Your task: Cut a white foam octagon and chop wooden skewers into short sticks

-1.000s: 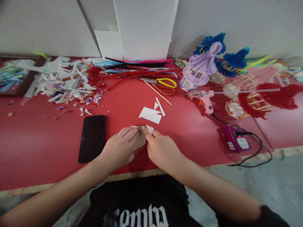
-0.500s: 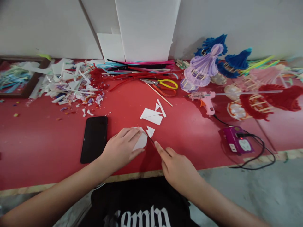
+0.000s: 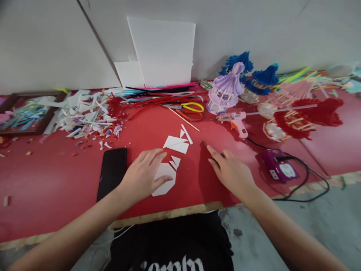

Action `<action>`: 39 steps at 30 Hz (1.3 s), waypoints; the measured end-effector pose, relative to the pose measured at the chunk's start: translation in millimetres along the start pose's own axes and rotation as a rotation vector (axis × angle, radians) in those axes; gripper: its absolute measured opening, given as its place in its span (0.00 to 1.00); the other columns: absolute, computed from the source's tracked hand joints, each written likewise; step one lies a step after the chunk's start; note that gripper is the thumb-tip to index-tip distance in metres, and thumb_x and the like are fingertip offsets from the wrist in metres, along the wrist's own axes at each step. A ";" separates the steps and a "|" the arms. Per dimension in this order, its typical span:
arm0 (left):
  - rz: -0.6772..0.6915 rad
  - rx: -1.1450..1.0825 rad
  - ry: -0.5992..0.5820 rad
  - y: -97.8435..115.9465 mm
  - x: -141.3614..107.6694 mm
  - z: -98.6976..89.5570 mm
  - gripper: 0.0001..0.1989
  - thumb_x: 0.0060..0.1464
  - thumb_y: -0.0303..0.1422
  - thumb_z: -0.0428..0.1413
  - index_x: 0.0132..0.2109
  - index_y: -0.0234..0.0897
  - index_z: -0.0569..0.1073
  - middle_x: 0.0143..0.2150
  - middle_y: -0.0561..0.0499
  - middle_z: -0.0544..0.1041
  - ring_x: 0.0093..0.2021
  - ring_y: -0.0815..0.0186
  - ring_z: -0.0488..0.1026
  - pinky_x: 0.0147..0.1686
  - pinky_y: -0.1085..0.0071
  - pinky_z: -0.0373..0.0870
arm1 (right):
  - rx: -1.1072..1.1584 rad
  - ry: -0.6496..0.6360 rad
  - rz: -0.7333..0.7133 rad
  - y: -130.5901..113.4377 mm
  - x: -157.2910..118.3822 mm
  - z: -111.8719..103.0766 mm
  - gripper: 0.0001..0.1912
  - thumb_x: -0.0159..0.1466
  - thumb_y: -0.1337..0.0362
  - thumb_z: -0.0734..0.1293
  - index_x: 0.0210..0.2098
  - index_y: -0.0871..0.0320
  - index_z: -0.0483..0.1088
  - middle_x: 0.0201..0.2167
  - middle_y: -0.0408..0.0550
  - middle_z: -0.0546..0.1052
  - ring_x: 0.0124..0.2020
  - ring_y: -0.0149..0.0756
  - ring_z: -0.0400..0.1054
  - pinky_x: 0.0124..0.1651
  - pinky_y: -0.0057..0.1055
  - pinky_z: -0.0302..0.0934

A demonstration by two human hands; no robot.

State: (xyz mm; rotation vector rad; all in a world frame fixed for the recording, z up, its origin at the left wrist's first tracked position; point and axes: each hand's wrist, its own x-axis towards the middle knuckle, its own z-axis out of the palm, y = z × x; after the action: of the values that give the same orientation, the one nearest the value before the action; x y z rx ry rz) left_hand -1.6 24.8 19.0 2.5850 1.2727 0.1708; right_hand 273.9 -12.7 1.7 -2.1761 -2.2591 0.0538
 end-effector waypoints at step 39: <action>0.074 0.383 -0.159 -146.4 53.3 -36.8 0.25 0.65 0.40 0.42 0.66 0.41 0.58 0.68 0.43 0.58 0.68 0.56 0.53 0.63 0.53 0.50 | 0.597 0.248 -0.611 -73.6 -12.5 32.1 0.12 0.63 0.69 0.64 0.42 0.50 0.76 0.45 0.47 0.80 0.50 0.40 0.71 0.51 0.43 0.67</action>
State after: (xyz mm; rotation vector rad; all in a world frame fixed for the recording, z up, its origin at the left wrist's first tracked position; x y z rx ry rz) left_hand -88.6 159.1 13.4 2.8925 1.2539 -0.2881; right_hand 200.0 -28.7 -28.0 -1.1039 -2.2631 0.3713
